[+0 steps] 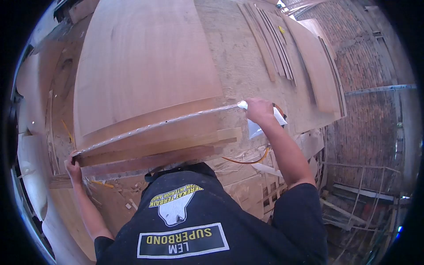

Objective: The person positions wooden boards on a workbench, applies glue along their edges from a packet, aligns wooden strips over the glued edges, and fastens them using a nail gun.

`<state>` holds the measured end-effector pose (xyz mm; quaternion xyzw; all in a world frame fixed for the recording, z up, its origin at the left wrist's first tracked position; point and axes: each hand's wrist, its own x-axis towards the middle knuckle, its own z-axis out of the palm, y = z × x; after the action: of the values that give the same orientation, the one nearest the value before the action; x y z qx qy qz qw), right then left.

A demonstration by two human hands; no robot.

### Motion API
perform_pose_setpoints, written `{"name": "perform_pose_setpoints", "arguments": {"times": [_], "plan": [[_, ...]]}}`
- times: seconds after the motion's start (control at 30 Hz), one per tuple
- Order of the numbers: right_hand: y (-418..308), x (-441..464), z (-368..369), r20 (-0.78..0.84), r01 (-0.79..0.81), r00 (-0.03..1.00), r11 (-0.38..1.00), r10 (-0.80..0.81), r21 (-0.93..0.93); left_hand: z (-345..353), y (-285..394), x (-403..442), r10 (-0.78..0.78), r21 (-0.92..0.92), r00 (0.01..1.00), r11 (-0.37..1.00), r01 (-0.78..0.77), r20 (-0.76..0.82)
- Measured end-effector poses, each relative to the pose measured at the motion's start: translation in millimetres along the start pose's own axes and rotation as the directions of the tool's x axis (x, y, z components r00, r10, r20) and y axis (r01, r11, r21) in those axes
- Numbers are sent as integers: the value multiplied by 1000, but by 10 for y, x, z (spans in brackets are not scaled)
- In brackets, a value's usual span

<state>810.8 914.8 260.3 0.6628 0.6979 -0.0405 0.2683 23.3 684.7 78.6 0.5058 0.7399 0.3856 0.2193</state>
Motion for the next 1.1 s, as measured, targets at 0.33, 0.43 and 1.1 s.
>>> {"name": "perform_pose_setpoints", "arguments": {"times": [0.33,0.43,1.1], "plan": [[389,85,155,-6,-179,983,969,183,169,-66,-221,28,-68,-29,998,997,68,16],[633,334,562,43,-305,948,860,315,409,-17,-231,49,-122,-74,993,990,121,-7],[6,415,1469,-46,39,999,-236,-25,971,203,101,-129,-443,-411,811,867,280,-382]]}}
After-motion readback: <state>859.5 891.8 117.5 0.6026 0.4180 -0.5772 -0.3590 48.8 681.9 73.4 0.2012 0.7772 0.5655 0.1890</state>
